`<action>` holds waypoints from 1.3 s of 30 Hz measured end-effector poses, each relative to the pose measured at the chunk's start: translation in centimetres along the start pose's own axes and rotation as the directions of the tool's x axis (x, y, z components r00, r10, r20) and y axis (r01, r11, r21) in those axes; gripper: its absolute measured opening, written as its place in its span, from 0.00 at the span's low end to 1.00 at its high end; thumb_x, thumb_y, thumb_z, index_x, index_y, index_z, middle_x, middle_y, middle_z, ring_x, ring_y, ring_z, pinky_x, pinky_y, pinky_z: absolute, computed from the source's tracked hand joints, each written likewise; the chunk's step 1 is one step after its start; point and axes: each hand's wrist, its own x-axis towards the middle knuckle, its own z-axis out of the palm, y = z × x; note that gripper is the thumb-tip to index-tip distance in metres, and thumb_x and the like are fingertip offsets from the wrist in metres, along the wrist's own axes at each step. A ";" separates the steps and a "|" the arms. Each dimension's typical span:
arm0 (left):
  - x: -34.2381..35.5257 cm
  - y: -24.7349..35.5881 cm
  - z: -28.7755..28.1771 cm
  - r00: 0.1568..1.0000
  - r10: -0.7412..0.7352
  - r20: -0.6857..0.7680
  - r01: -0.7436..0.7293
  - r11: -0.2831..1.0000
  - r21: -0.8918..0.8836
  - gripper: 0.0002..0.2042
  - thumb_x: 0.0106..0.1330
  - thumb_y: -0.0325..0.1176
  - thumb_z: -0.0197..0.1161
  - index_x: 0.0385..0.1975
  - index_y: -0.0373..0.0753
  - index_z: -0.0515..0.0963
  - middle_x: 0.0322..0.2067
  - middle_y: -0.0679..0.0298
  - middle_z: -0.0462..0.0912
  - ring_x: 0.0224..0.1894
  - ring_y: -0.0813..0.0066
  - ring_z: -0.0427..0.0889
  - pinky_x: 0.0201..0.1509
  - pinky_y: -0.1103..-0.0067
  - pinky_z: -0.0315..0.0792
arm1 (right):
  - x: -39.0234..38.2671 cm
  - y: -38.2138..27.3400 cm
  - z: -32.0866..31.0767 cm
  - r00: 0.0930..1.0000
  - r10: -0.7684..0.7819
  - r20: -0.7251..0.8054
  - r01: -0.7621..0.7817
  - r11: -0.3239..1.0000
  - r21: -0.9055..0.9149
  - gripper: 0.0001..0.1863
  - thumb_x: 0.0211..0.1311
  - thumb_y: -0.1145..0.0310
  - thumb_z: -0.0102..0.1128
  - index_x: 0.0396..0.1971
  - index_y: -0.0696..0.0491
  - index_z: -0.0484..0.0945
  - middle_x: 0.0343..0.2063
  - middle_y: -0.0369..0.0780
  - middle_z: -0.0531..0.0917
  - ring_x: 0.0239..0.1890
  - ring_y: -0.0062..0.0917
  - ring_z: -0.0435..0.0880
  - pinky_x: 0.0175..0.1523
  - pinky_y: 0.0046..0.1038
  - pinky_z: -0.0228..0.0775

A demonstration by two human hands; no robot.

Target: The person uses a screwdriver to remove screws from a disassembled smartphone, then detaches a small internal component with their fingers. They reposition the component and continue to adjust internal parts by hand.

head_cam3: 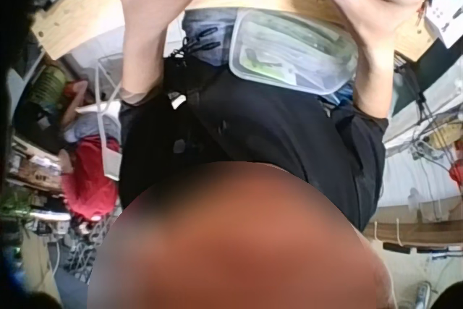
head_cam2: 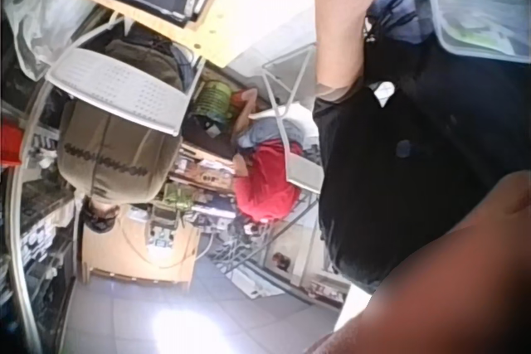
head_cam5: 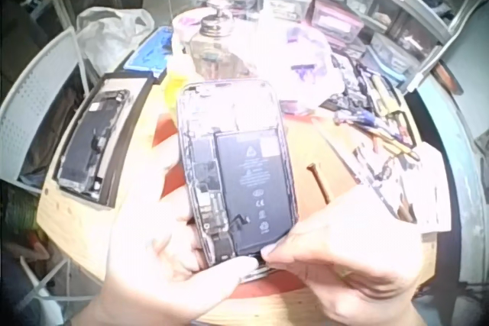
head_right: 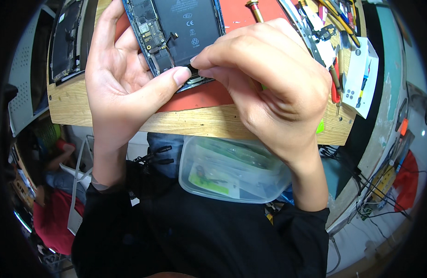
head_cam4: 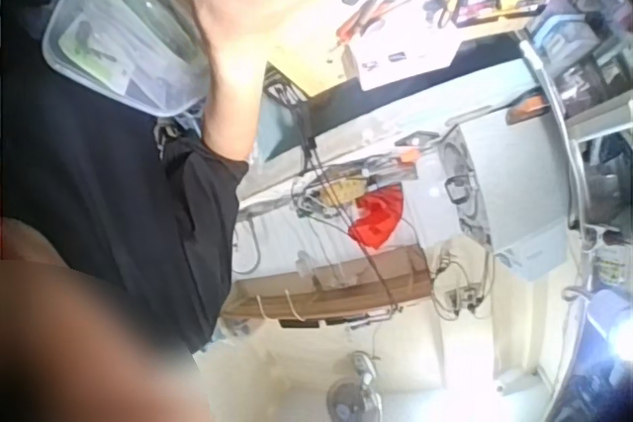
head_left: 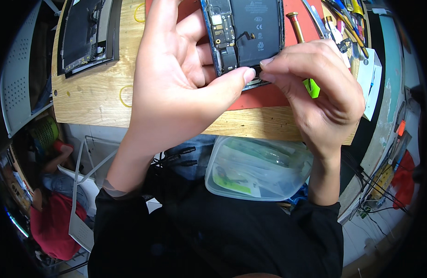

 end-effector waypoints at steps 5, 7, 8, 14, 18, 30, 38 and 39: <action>0.1 -0.1 -0.1 1.000 -0.007 0.007 0.007 1.000 -0.001 0.40 0.66 0.13 0.63 0.77 0.25 0.50 0.64 0.43 0.77 0.66 0.60 0.81 0.70 0.68 0.76 | -0.7 0.1 0.0 0.998 0.055 -0.010 -0.054 0.994 0.096 0.16 0.49 0.92 0.70 0.39 0.63 0.89 0.36 0.43 0.90 0.41 0.30 0.88 0.47 0.29 0.77; 0.0 -0.1 -0.1 1.000 -0.006 0.008 0.006 1.000 0.000 0.40 0.66 0.13 0.63 0.78 0.25 0.50 0.64 0.43 0.77 0.66 0.60 0.81 0.70 0.68 0.76 | -0.9 -0.1 -0.3 0.998 0.061 -0.025 -0.059 0.996 0.073 0.16 0.50 0.93 0.69 0.40 0.63 0.89 0.37 0.44 0.90 0.41 0.30 0.88 0.48 0.29 0.77; 0.0 -0.1 0.0 1.000 -0.008 0.007 0.008 1.000 0.001 0.40 0.66 0.13 0.63 0.78 0.25 0.50 0.64 0.43 0.77 0.66 0.60 0.81 0.70 0.68 0.76 | -1.0 -0.1 -0.4 0.997 0.072 -0.037 -0.069 0.995 0.074 0.16 0.50 0.93 0.69 0.40 0.64 0.89 0.37 0.44 0.90 0.41 0.31 0.88 0.48 0.29 0.77; -0.1 -0.2 0.0 1.000 -0.009 0.014 0.009 1.000 0.003 0.41 0.66 0.13 0.64 0.78 0.25 0.50 0.64 0.43 0.77 0.66 0.60 0.81 0.71 0.68 0.76 | -0.8 -0.4 -0.7 0.999 0.048 -0.003 -0.048 0.999 0.005 0.16 0.51 0.93 0.69 0.40 0.64 0.88 0.36 0.44 0.89 0.41 0.31 0.88 0.48 0.29 0.77; 0.0 -0.2 0.0 1.000 -0.012 0.019 0.012 1.000 0.003 0.41 0.66 0.13 0.64 0.78 0.25 0.50 0.64 0.43 0.77 0.66 0.60 0.80 0.71 0.68 0.76 | -0.8 -0.2 -0.5 1.000 -0.002 -0.017 0.001 0.999 -0.044 0.16 0.50 0.92 0.71 0.39 0.63 0.88 0.37 0.44 0.87 0.40 0.30 0.86 0.48 0.28 0.76; 0.5 0.2 0.3 1.000 -0.027 0.012 0.027 1.000 0.008 0.42 0.65 0.14 0.65 0.78 0.25 0.50 0.65 0.43 0.76 0.67 0.60 0.80 0.72 0.67 0.75 | -2.7 -1.0 0.0 0.998 -0.016 -0.057 0.006 0.984 -0.177 0.20 0.44 0.83 0.80 0.41 0.56 0.91 0.37 0.41 0.83 0.37 0.27 0.85 0.40 0.26 0.78; 0.4 0.8 0.4 0.999 -0.045 -0.001 0.045 0.999 0.031 0.42 0.65 0.14 0.66 0.78 0.25 0.51 0.65 0.44 0.76 0.68 0.60 0.79 0.72 0.67 0.75 | -3.0 -0.6 0.0 0.997 -0.028 -0.067 0.017 0.988 -0.156 0.18 0.42 0.85 0.79 0.38 0.56 0.90 0.34 0.40 0.83 0.35 0.29 0.84 0.38 0.29 0.77; 0.4 0.8 0.4 0.999 -0.044 -0.001 0.044 0.998 0.035 0.42 0.65 0.14 0.66 0.78 0.25 0.51 0.65 0.44 0.76 0.68 0.60 0.79 0.72 0.67 0.75 | -3.0 -0.6 0.1 0.997 -0.034 -0.076 0.021 0.986 -0.163 0.18 0.42 0.84 0.78 0.37 0.57 0.90 0.34 0.40 0.83 0.35 0.29 0.84 0.37 0.29 0.76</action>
